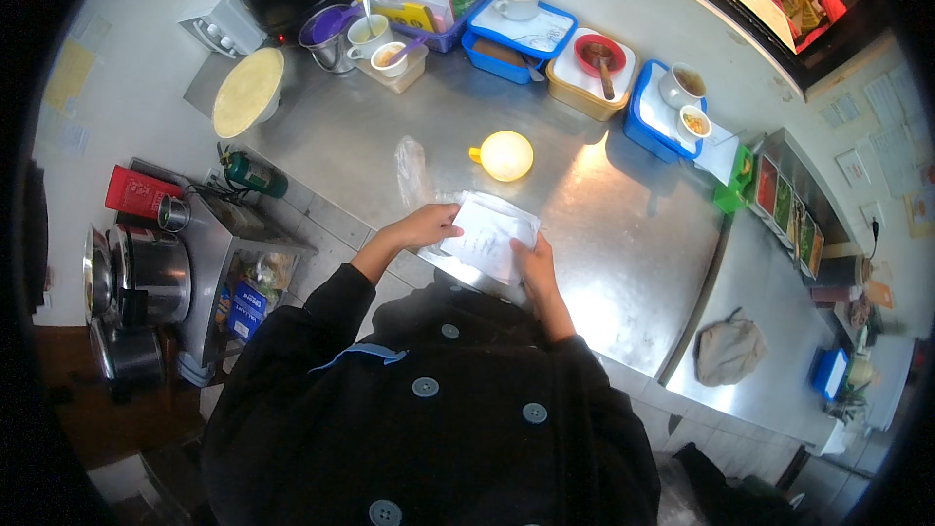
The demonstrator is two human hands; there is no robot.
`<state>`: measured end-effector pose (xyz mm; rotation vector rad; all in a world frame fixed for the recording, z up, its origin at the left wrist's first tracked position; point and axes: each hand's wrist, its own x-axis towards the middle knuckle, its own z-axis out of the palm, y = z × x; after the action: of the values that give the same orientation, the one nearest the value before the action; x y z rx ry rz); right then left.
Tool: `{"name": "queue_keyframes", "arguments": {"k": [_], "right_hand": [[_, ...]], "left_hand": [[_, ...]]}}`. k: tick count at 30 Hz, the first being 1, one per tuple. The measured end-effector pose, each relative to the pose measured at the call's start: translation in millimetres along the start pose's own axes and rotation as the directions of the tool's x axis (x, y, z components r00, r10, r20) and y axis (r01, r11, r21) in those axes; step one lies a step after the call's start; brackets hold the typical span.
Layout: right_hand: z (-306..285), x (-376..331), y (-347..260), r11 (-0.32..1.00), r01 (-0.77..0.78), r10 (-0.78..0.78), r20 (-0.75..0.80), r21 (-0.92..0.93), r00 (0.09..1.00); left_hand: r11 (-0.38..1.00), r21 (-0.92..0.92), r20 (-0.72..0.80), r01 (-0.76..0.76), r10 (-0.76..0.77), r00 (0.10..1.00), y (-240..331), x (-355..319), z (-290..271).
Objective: The person wipes a stainless steel countertop with a cloth, then scoops rice from a rice cooker into a bowl using a plastic scoop. They handle several small paper slips, placing them into a plastic bag, and move various containers and utensils around the workspace.
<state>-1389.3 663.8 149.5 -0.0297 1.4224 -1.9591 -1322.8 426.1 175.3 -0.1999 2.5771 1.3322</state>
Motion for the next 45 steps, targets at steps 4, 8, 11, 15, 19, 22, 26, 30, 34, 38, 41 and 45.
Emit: {"name": "queue_keyframes", "arguments": {"k": [4,8,11,15,19,22,26,30,34,38,41,45], "right_hand": [[-4,0,-1,1.000,-0.004,0.004,0.024,0.008,1.000],[1,-2,-7,0.999,-0.031,0.032,0.023,-0.017,0.999],[3,-4,-7,0.975,0.029,-0.032,-0.008,-0.221,0.999],[7,-6,-9,0.972,0.066,-0.069,-0.005,-0.226,0.998],[11,-8,-10,0.941,0.112,-0.124,-0.016,-0.318,0.992],[9,-4,-4,0.930,0.144,-0.153,0.002,-0.338,0.988],[11,-4,-6,0.902,0.156,-0.159,0.027,-0.403,0.987],[12,-4,-3,0.900,0.185,-0.206,-0.010,-0.393,0.978],[14,-4,-5,0.918,0.176,-0.205,-0.045,-0.356,0.978],[19,-4,-5,0.983,0.121,-0.137,-0.113,-0.136,0.984],[20,-3,1,0.943,0.140,-0.189,-0.137,-0.302,0.972],[40,-13,-16,0.709,0.440,-0.491,0.061,-0.551,0.869]], "left_hand": [[0.996,0.013,-0.056,0.086,-0.085,0.995,16,0,-8],[0.984,0.149,-0.211,0.095,-0.062,0.975,32,-7,-8],[0.981,0.191,-0.320,0.047,0.017,0.947,29,-9,-6],[0.953,0.288,-0.451,0.093,0.049,0.891,17,-12,-7],[0.931,0.324,-0.460,0.167,0.001,0.888,29,-10,-11],[0.914,0.381,-0.417,0.141,0.034,0.908,28,-1,-11],[0.904,0.411,-0.401,0.116,0.066,0.914,13,11,-10],[0.941,0.334,-0.334,0.056,0.063,0.940,27,17,-20],[0.916,0.389,-0.164,0.097,-0.034,0.986,38,11,-19],[0.936,0.312,-0.111,0.165,-0.136,0.984,54,-1,-8],[0.955,0.239,-0.224,0.178,-0.124,0.967,63,-5,-5],[0.953,0.269,-0.428,0.139,-0.011,0.904,74,-1,-16]]}}
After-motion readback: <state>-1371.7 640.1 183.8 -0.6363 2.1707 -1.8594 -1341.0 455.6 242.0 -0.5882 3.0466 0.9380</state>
